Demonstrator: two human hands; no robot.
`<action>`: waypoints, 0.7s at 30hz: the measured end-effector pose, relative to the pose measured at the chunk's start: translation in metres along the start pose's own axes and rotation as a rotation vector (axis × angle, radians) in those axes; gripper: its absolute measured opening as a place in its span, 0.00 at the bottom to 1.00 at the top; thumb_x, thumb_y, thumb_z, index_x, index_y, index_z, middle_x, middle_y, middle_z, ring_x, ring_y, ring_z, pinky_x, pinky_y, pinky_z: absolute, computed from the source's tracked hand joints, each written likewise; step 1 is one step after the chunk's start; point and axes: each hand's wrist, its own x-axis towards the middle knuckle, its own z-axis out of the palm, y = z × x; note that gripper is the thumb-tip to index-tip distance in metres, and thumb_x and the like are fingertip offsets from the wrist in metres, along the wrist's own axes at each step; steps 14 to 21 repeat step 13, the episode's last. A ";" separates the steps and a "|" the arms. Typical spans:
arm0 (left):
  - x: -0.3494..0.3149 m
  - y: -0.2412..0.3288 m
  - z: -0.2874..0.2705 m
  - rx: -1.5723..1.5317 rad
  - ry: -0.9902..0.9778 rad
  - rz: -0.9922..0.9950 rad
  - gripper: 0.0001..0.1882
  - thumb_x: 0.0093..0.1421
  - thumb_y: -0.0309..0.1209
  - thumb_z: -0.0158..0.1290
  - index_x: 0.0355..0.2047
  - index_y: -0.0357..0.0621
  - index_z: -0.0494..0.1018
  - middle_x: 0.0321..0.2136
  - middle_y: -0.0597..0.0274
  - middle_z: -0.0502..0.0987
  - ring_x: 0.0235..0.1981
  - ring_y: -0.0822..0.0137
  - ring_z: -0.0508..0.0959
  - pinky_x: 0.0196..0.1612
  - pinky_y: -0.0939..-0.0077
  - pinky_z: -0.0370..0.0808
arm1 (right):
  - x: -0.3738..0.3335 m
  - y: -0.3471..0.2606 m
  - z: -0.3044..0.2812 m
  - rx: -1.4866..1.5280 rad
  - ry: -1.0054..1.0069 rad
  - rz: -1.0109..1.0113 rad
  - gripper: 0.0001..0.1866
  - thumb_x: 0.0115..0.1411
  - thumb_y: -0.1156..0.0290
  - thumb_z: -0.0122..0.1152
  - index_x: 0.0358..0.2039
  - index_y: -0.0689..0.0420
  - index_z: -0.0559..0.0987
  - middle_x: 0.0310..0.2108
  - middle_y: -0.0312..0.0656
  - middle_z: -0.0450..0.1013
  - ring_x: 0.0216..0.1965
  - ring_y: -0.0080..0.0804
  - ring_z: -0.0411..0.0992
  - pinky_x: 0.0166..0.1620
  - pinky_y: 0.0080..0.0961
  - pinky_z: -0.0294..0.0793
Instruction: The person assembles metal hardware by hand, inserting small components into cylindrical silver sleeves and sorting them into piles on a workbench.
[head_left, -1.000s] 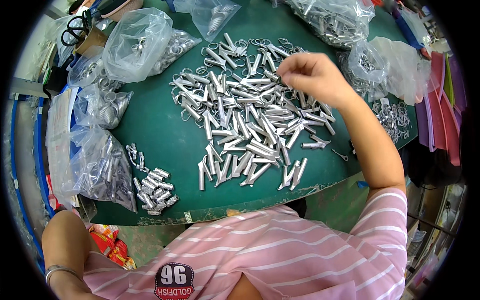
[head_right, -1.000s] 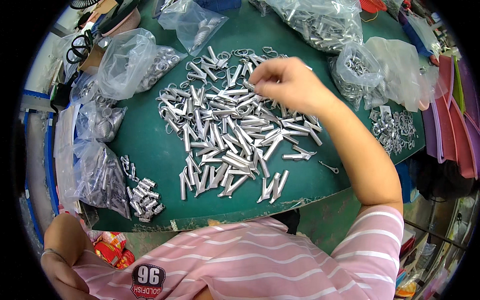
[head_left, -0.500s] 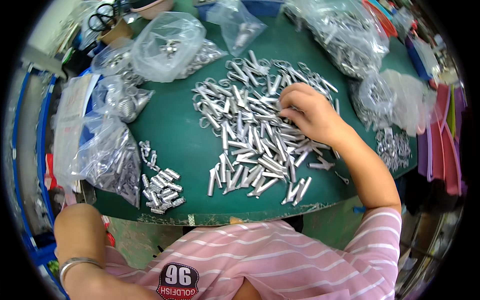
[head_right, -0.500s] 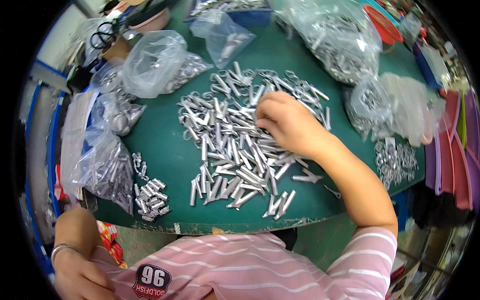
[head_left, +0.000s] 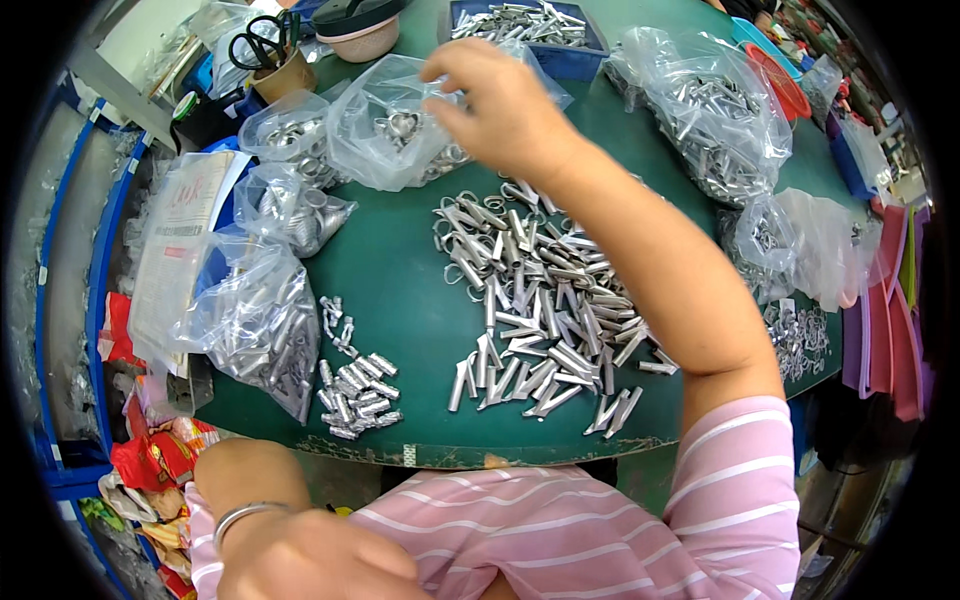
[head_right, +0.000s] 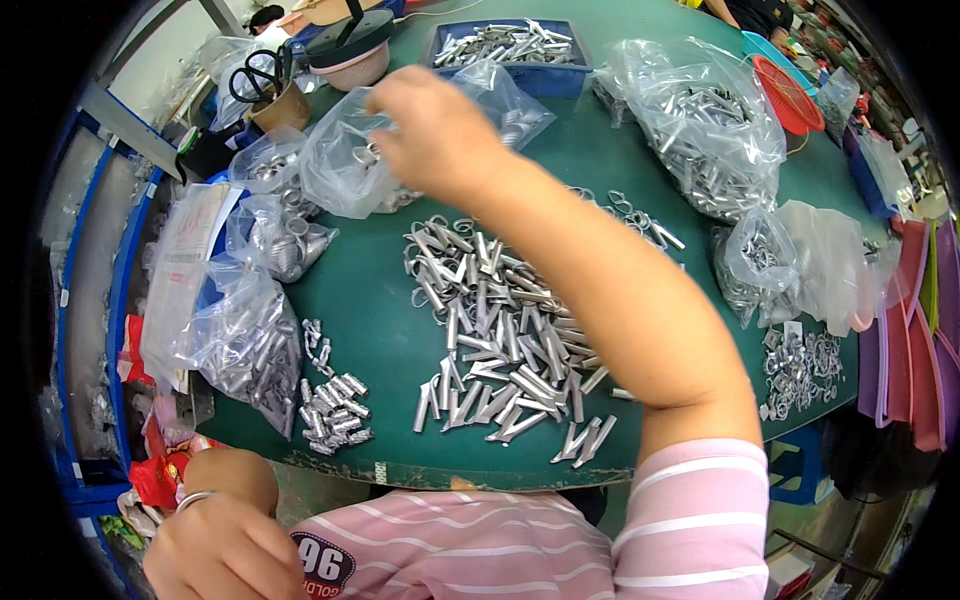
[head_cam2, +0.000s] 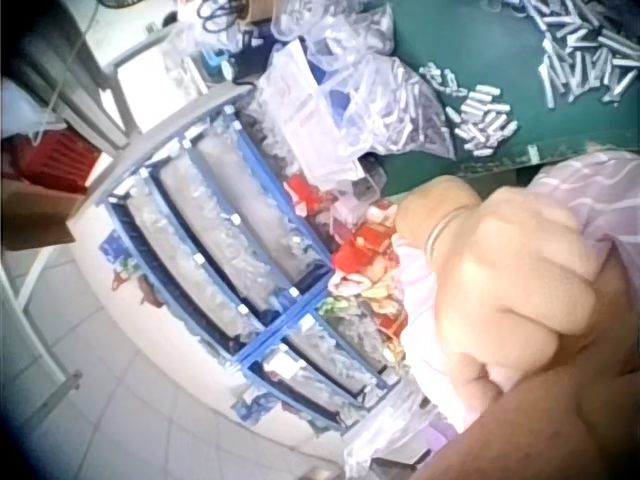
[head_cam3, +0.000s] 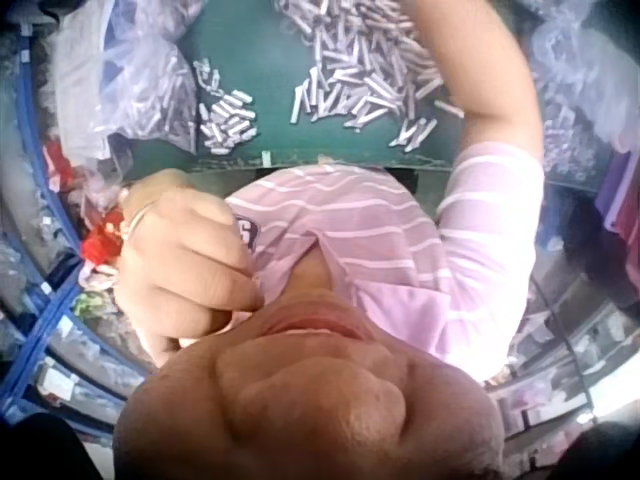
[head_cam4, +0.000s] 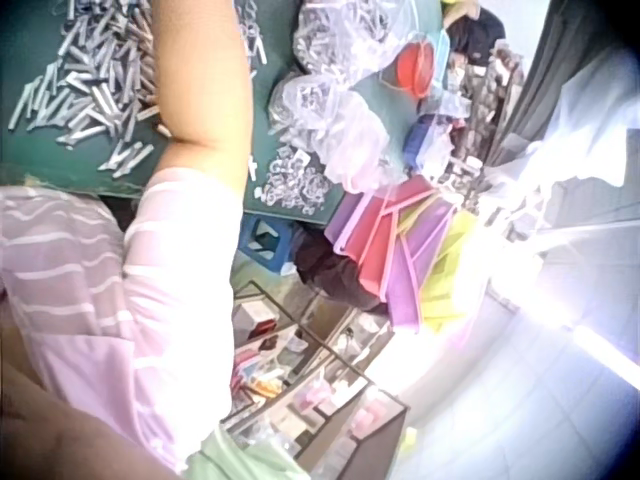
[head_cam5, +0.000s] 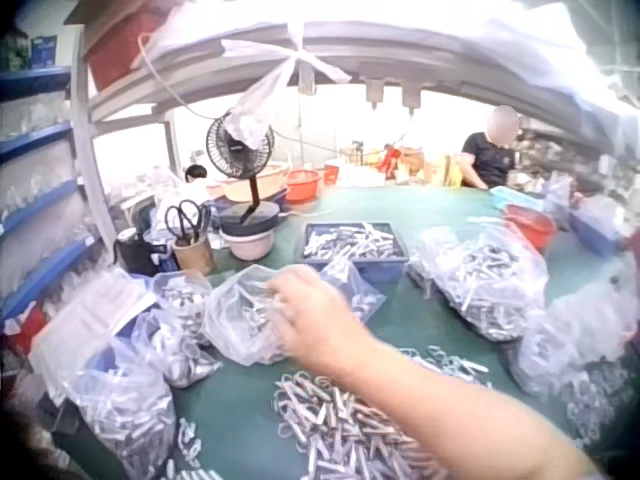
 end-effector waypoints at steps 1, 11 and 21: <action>-0.001 -0.001 0.002 0.036 0.030 0.009 0.24 0.62 0.48 0.46 0.19 0.40 0.72 0.24 0.52 0.76 0.19 0.65 0.75 0.17 0.76 0.61 | 0.003 0.004 -0.007 -0.087 -0.076 0.084 0.07 0.50 0.74 0.59 0.31 0.60 0.77 0.35 0.49 0.73 0.37 0.51 0.73 0.42 0.39 0.73; -0.037 -0.065 0.016 0.073 0.256 -0.227 0.12 0.62 0.36 0.51 0.30 0.41 0.78 0.33 0.56 0.79 0.29 0.58 0.78 0.31 0.71 0.73 | -0.083 0.057 -0.026 -0.340 -0.596 0.513 0.12 0.48 0.62 0.67 0.28 0.57 0.82 0.40 0.47 0.73 0.47 0.48 0.69 0.51 0.38 0.69; -0.038 -0.071 0.019 0.155 0.244 -0.477 0.22 0.60 0.48 0.51 0.35 0.40 0.77 0.36 0.54 0.78 0.31 0.54 0.78 0.32 0.69 0.74 | -0.079 0.053 -0.036 -0.306 -0.673 0.563 0.15 0.47 0.59 0.68 0.32 0.56 0.83 0.41 0.49 0.72 0.49 0.46 0.68 0.53 0.37 0.68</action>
